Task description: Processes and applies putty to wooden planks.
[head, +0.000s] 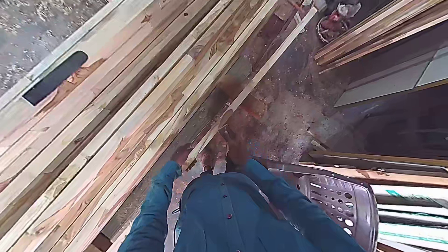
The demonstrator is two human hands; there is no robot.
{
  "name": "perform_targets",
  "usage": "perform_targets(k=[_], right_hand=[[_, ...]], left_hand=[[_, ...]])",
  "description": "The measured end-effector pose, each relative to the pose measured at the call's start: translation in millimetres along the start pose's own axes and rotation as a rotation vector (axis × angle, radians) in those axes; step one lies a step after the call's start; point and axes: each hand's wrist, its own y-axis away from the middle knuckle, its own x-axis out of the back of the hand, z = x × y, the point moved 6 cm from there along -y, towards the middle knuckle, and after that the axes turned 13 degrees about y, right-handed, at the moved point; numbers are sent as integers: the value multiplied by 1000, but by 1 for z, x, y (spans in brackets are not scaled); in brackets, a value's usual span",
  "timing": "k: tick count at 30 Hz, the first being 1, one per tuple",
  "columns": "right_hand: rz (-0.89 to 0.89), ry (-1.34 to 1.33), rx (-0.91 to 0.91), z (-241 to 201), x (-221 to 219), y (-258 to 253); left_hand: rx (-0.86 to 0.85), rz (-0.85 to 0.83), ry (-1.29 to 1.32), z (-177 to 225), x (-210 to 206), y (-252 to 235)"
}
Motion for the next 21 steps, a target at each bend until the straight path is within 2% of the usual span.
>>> perform_targets(k=[3, 5, 7, 8, 9, 11, 12, 15, 17, 19, 21], right_hand=[[47, -85, -121, 18, 50, -21], [38, -104, -164, 36, 74, -53], [-54, -87, -201, 24, 87, -66], [-183, -63, -224, 5, 90, -56], [-321, -73, -247, -19, 87, -38], [-230, -76, -203, -48, 40, -9], [-228, -40, -177, -59, 17, 1], [-343, 3, -95, -83, -5, 32], [-285, -45, -29, -71, 14, 29], [-108, -56, -19, -43, 35, 8], [138, -36, -20, -14, 38, -24]], left_hand=[[10, 132, -82, -26, 7, -19], [-60, 128, -315, -28, 2, -13], [-101, 131, -504, -13, -5, -2], [-83, 143, -537, -7, -7, 4], [-44, 173, -490, -8, -7, 8], [16, 218, -371, -16, -5, 7], [7, 194, -399, -17, -4, 4], [-156, 79, -736, -1, -6, 8], [-248, 221, -724, 11, -5, 21], [-274, 348, -736, 17, 0, 31], [-295, 249, -733, 16, 8, 25]])
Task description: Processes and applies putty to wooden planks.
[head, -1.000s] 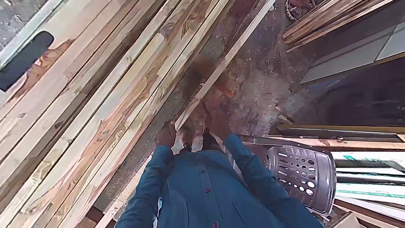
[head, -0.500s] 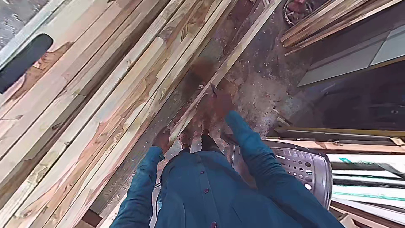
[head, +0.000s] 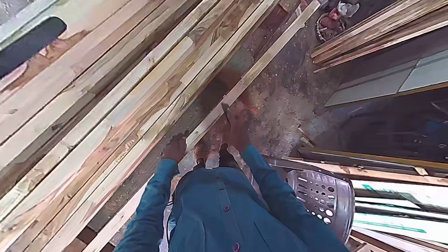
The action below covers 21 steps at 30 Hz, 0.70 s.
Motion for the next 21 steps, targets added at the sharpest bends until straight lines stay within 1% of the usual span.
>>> perform_targets(k=[1, 2, 3, 5, 6, 7, 8, 9, 10, 11, 12, 14, 15, 17, 19, 21], right_hand=[[72, 43, 8, 10, -9, -17], [100, 92, 7, 16, -22, -27], [104, 136, 3, 17, -39, -29], [-46, 164, 19, 8, -66, -5], [-146, 151, 25, 0, -64, 11], [-235, 157, 26, -5, -55, 23], [-285, 173, 4, -6, -39, 26], [-298, 172, -30, 0, -21, 19], [-266, 149, -64, 10, -4, 3], [-208, 145, -81, 20, 11, -19], [-165, 105, -99, 30, 22, -40], [-147, 31, -158, 36, 30, -67], [-186, 17, -192, 27, 29, -64], [-261, 0, -190, -8, 16, -31], [-295, -20, -144, -45, -14, 16], [-381, 48, -147, -75, -46, 43]], left_hand=[[-38, -92, 29, -5, -1, -9], [-62, -178, 84, -10, -1, -19], [-39, -232, 195, -16, 1, -24], [56, -252, 396, -23, 5, -21], [112, -281, 467, -20, 9, -15], [169, -274, 538, -19, 9, -11], [236, -241, 627, -22, 3, -9], [316, -197, 697, -30, -8, -8], [365, -171, 699, -39, -17, -8], [355, -162, 634, -41, -22, -6], [310, -149, 543, -37, -22, -1], [226, -112, 399, -23, -15, 8], [211, -91, 370, -22, -13, 10], [210, -72, 374, -22, -11, 11], [197, -90, 393, -27, -13, 7], [193, -127, 465, -30, -18, 3]])
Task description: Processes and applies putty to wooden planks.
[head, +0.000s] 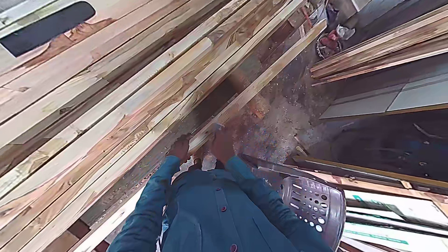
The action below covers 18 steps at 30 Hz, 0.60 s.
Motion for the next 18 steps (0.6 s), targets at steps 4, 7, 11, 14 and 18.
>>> perform_targets(k=[4, 7, 11, 14, 18], right_hand=[[-156, 93, 60, -25, -29, 39], [-16, -153, 254, 1, -9, 38], [264, -233, 304, 36, 13, 8], [311, -100, 263, 30, -16, -16], [119, 170, 231, 1, -61, 30]], left_hand=[[-76, -43, -28, -13, 7, -9], [-120, -15, -111, -19, 35, 3], [-229, -118, -182, -51, 70, 44], [-201, -136, -288, -85, 83, 68], [-17, 117, -399, -107, 76, 89]])
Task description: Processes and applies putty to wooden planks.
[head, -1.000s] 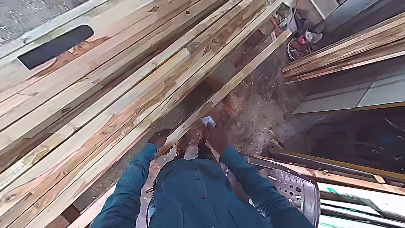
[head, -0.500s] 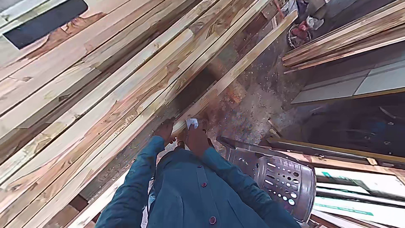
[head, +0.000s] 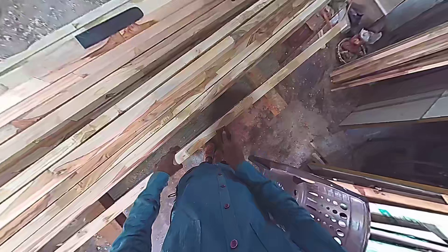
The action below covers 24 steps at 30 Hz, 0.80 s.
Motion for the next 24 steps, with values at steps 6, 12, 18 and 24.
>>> perform_targets(k=[6, 12, 18, 24], right_hand=[[60, -247, -239, 77, 89, -41], [-20, -337, -190, 23, 52, -19], [-193, -78, 20, -57, -17, 50], [73, -245, 216, -53, -26, 58]], left_hand=[[77, 316, -162, 17, -22, 35], [97, 370, -163, 23, -20, 37], [91, 322, -170, 20, -16, 37], [193, 336, -100, -47, 16, 69]])
